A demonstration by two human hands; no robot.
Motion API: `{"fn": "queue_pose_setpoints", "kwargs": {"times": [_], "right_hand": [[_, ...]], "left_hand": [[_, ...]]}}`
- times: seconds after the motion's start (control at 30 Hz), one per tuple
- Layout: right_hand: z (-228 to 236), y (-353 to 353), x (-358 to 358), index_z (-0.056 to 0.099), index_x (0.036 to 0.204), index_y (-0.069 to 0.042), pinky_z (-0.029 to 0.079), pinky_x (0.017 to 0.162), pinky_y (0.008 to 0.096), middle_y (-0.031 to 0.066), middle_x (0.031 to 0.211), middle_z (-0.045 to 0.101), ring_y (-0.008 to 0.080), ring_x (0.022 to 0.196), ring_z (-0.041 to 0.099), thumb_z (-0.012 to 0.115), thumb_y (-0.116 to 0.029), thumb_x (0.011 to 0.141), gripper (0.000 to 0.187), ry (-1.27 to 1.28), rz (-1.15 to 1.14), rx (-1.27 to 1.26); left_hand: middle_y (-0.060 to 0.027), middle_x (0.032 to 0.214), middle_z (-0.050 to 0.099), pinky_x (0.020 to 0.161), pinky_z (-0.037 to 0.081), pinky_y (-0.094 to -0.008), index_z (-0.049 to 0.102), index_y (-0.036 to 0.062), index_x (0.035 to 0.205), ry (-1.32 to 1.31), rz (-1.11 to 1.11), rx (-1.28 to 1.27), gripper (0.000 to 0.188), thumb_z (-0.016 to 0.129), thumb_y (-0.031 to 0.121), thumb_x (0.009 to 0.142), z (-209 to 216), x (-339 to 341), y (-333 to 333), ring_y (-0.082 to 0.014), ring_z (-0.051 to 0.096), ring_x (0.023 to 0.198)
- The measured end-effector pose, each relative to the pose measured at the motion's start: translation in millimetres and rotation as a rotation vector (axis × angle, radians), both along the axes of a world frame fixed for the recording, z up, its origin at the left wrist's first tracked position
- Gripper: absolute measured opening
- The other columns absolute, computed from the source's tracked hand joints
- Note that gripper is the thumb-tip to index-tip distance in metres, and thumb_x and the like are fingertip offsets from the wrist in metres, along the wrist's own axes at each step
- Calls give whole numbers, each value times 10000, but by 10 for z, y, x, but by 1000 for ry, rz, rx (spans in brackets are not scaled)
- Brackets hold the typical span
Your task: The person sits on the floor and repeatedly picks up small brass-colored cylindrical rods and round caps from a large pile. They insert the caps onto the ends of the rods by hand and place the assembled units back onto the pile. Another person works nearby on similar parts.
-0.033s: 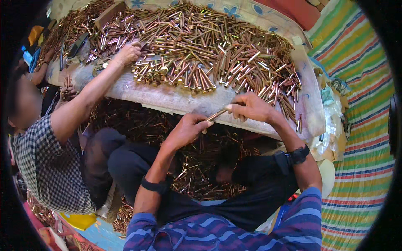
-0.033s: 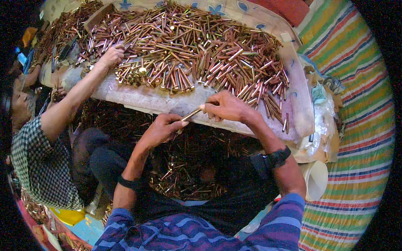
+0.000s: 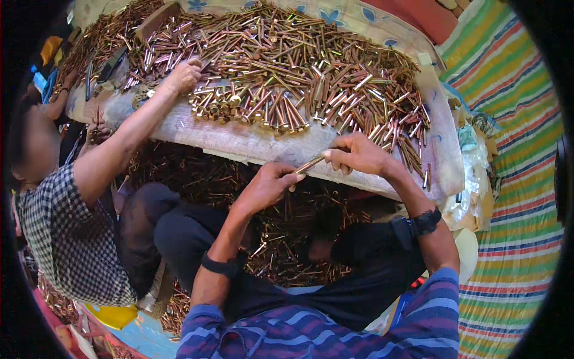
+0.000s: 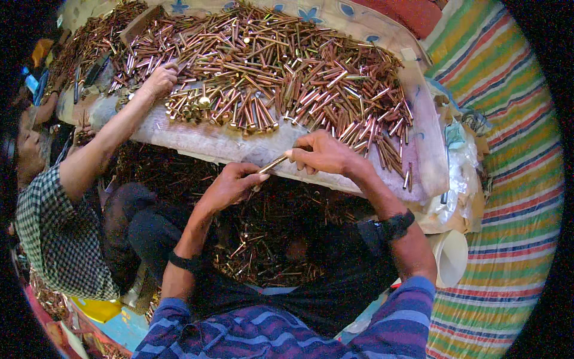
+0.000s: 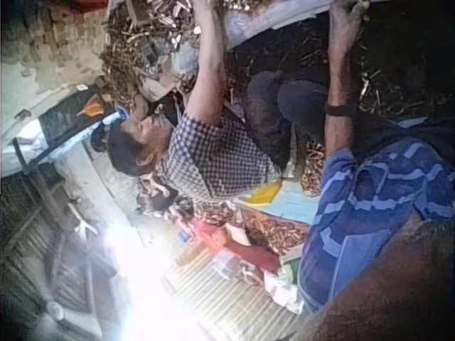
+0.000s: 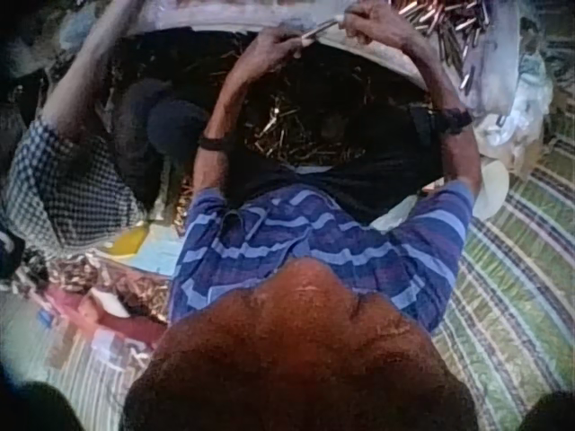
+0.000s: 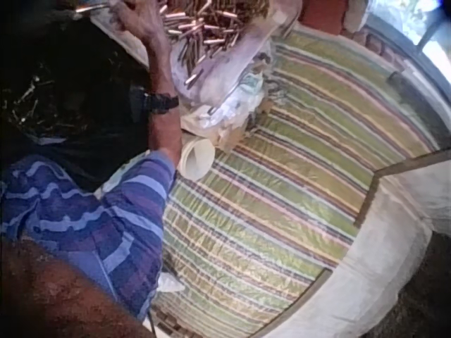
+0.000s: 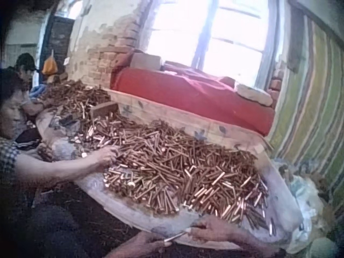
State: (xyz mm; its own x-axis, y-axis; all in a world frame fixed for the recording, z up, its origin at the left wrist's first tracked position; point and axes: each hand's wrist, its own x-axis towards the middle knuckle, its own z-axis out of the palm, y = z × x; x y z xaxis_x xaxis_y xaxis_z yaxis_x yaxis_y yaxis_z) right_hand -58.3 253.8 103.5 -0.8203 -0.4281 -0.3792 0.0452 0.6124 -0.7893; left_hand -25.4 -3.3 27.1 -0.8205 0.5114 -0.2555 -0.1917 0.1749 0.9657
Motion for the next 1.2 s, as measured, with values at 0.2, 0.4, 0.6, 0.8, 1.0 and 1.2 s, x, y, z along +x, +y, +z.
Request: {"fn": "queue_pose_setpoints", "kwargs": {"times": [0.2, 0.4, 0.6, 0.8, 1.0, 1.2], "right_hand": [[5, -78, -70, 674, 667, 6, 504, 550, 293, 58, 588, 637, 122, 547, 617, 556, -419, 1006, 556, -73, -27, 113], [-11, -253, -341, 656, 762, 33, 507, 683, 512, 227, 711, 644, 396, 718, 660, 581, -401, 953, 480, 567, 19, 411], [-279, -544, -724, 687, 811, 25, 521, 734, 547, 255, 784, 666, 456, 803, 662, 660, -395, 860, 424, 784, 36, 528], [-405, -720, -915, 691, 800, 45, 550, 739, 532, 268, 826, 693, 443, 820, 693, 728, -387, 799, 434, 725, 35, 633], [-335, -759, -1025, 701, 783, 40, 559, 759, 503, 264, 872, 716, 415, 847, 713, 764, -436, 725, 483, 595, -50, 665], [-279, -785, -1100, 713, 800, 70, 559, 723, 469, 259, 874, 716, 380, 815, 718, 764, -455, 701, 537, 419, -73, 685]], "left_hand": [[48, 634, 529, 469, 328, -273, 693, 17, 853, 102, -36, -47, 331, 679, 322, 981, -86, -28, -60, -62, 432, 518], [3, 634, 574, 525, 395, -300, 721, -23, 911, 230, 47, -101, 353, 693, 325, 961, -165, -43, -30, -93, 498, 585], [-14, 653, 609, 538, 438, -319, 722, -40, 939, 222, -100, -162, 364, 706, 323, 950, -168, -27, 25, -104, 527, 582], [-46, 664, 640, 503, 465, -316, 716, -48, 1029, 100, -266, -209, 414, 732, 354, 931, -46, 6, 83, -119, 574, 541], [-209, 792, 696, 527, 553, -368, 632, -143, 1166, 74, -286, -266, 539, 732, 323, 915, 21, 91, 107, -234, 678, 527], [-198, 753, 690, 535, 553, -369, 634, -124, 1183, 158, -216, -227, 525, 709, 335, 939, -71, 59, 127, -223, 689, 548]]}}
